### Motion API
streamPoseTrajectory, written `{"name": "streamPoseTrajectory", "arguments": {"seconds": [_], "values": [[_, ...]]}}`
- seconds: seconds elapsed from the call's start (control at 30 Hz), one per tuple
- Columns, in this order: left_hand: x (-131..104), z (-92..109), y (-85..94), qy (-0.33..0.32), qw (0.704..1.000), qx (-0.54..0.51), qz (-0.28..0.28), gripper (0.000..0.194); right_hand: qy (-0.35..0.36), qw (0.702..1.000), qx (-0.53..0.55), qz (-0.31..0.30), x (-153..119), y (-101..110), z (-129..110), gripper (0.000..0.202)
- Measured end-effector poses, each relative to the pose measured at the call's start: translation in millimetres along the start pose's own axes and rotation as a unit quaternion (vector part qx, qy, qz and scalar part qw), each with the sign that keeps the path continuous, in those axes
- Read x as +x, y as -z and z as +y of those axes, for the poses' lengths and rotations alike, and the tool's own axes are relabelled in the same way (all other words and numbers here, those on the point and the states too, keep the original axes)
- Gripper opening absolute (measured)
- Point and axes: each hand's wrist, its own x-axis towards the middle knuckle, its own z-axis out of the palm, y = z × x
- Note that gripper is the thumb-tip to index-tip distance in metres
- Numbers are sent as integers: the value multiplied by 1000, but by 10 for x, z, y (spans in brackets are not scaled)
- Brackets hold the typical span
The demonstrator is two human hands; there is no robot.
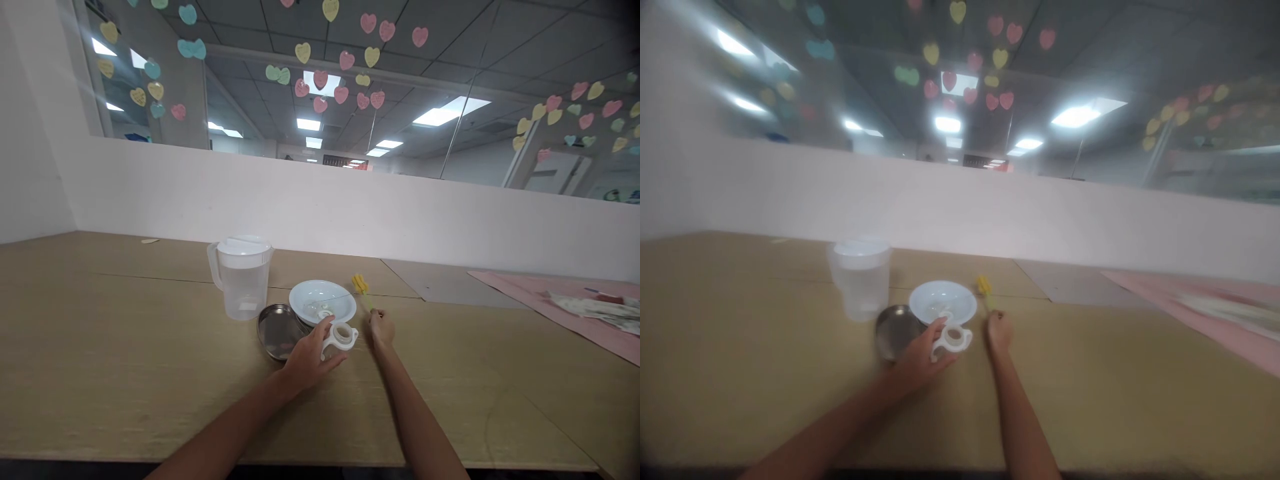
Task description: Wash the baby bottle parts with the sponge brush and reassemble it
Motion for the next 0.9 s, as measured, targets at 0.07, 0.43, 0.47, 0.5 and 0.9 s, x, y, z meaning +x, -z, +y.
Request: {"name": "streamPoseTrajectory", "arguments": {"seconds": [0.07,0.43,0.47,0.5,0.9], "values": [[8,-1,0,2,1000,25,9,67,4,1000,-1,-5,-6,2,-2,33],[92,-72,190,-132,964,188,130,60,26,998,-36,-33,-82,12,-49,38],[109,-110,244,-136,958,197,158,55,28,998,-41,-34,-85,14,-50,38],[129,-158,306,-129,950,205,195,52,29,998,-44,-35,-88,15,-52,38],[223,-657,743,33,884,260,388,44,51,997,-54,-27,-132,13,-83,38]]}}
